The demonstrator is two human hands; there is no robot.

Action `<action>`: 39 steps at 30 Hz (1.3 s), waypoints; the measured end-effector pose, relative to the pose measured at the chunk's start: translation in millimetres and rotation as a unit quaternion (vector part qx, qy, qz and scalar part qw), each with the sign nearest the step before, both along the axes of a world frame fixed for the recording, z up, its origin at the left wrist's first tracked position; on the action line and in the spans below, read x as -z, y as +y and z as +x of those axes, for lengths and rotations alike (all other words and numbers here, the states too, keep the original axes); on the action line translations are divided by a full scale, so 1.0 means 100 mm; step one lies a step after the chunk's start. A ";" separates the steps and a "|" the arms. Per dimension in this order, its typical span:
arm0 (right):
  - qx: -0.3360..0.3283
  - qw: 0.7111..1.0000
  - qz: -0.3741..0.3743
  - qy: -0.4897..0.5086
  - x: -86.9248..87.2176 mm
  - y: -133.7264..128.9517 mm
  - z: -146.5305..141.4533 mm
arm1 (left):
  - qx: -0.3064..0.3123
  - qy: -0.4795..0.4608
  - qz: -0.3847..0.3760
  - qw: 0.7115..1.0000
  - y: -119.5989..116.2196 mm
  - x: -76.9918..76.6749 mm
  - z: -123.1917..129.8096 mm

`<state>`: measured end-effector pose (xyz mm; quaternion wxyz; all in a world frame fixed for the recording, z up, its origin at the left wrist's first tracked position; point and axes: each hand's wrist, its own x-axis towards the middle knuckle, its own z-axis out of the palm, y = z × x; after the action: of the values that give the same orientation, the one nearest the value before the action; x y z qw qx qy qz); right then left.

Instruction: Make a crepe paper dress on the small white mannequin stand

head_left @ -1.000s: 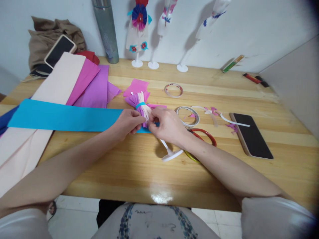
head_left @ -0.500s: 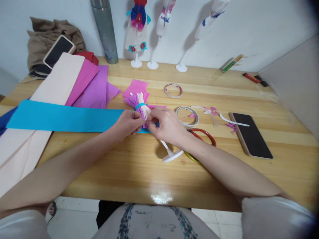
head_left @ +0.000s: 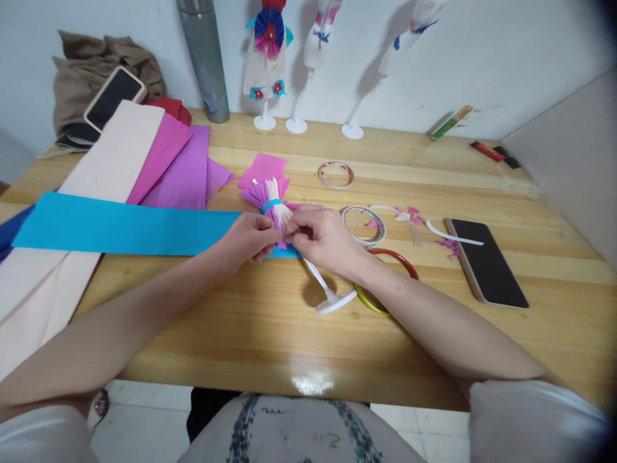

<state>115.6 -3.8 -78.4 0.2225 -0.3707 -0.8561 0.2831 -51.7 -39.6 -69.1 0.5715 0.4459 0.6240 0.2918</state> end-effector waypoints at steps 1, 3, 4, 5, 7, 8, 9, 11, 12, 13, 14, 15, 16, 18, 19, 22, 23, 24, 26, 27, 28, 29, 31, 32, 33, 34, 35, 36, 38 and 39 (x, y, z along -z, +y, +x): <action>0.002 1.000 -0.011 0.002 -0.01 0.00 0.00 | 0.001 0.002 -0.004 1.000 0.00 0.00 0.00; 0.011 1.000 -0.020 0.016 -0.02 0.01 0.01 | 0.003 0.008 -0.008 1.000 0.01 0.01 -0.01; 0.009 0.999 -0.024 0.022 -0.03 0.01 0.02 | 0.003 0.010 -0.008 1.000 0.01 0.00 -0.01; 0.000 0.999 -0.029 0.022 -0.05 0.02 0.03 | 0.004 0.011 -0.009 1.000 0.01 0.00 -0.01; -0.028 0.998 -0.054 0.018 -0.08 0.03 0.05 | 0.000 0.012 -0.012 1.000 0.01 -0.01 -0.01; -0.038 0.996 -0.072 0.022 -0.10 0.04 0.06 | -0.002 0.012 -0.014 1.000 0.01 -0.02 -0.01; -0.038 0.995 -0.086 0.034 -0.12 0.05 0.07 | -0.003 0.011 -0.015 1.000 0.01 -0.03 -0.02; -0.002 0.993 -0.092 0.076 -0.17 0.09 0.09 | 0.003 0.004 -0.015 1.000 0.00 -0.04 -0.02; 0.027 0.991 -0.089 0.096 -0.19 0.11 0.10 | 0.010 -0.001 -0.013 1.000 0.00 -0.05 -0.03; 0.054 0.989 -0.087 0.107 -0.22 0.13 0.11 | 0.018 -0.005 -0.012 1.000 0.00 -0.06 -0.05; 0.078 0.987 -0.088 0.111 -0.24 0.15 0.12 | 0.022 -0.007 -0.013 1.000 0.00 -0.06 -0.06; 0.097 0.985 -0.093 0.107 -0.26 0.16 0.12 | 0.022 -0.005 -0.015 1.000 0.00 -0.06 -0.08; 0.112 0.984 -0.097 0.099 -0.29 0.17 0.13 | 0.020 0.000 -0.013 1.000 0.01 -0.06 -0.11; 0.128 0.984 -0.103 0.070 -0.35 0.18 0.15 | 0.014 0.018 0.015 1.000 0.03 -0.05 -0.16; 0.124 0.985 -0.106 0.050 -0.39 0.18 0.17 | 0.013 0.033 0.042 0.998 0.03 -0.04 -0.19; 0.056 0.989 -0.131 -0.042 -0.48 0.17 0.25 | 0.015 0.106 0.189 0.976 0.03 0.00 -0.27; 0.019 0.986 -0.140 -0.088 -0.51 0.17 0.28 | 0.018 0.140 0.261 0.955 0.02 0.02 -0.30; -0.015 0.980 -0.144 -0.138 -0.53 0.17 0.31 | 0.029 0.174 0.343 0.923 0.02 0.04 -0.32; -0.074 0.960 -0.141 -0.230 -0.54 0.16 0.33 | 0.086 0.236 0.497 0.830 0.02 0.10 -0.35; -0.101 0.949 -0.140 -0.263 -0.53 0.15 0.33 | 0.126 0.260 0.551 0.783 0.03 0.14 -0.37; -0.123 0.941 -0.138 -0.284 -0.52 0.14 0.32 | 0.168 0.278 0.587 0.741 0.05 0.18 -0.39; -0.141 0.935 -0.138 -0.296 -0.50 0.13 0.30 | 0.205 0.293 0.605 0.711 0.06 0.21 -0.41; -0.156 0.926 -0.143 -0.313 -0.45 0.11 0.26 | 0.249 0.318 0.621 0.672 0.10 0.28 -0.44; -0.155 0.923 -0.147 -0.321 -0.43 0.11 0.24 | 0.259 0.328 0.629 0.656 0.11 0.31 -0.45; -0.152 0.921 -0.150 -0.327 -0.41 0.10 0.22 | 0.265 0.336 0.637 0.642 0.12 0.33 -0.45; -0.148 0.919 -0.152 -0.332 -0.40 0.10 0.21 | 0.266 0.341 0.645 0.630 0.13 0.34 -0.45; -0.146 0.919 -0.152 -0.334 -0.39 0.10 0.20 | 0.266 0.345 0.652 0.621 0.14 0.35 -0.44; -0.147 0.919 -0.149 -0.333 -0.38 0.10 0.19 | 0.266 0.349 0.657 0.612 0.15 0.35 -0.43; -0.151 0.920 -0.145 -0.332 -0.37 0.10 0.19 | 0.261 0.366 0.666 0.595 0.15 0.35 -0.41; -0.153 0.919 -0.143 -0.333 -0.37 0.10 0.18 | 0.255 0.377 0.673 0.583 0.15 0.34 -0.40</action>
<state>134.0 6.6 -41.5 -0.1772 -0.3356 -0.8774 0.2935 -91.5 -24.5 -103.2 -0.1273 0.9138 0.2692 0.2761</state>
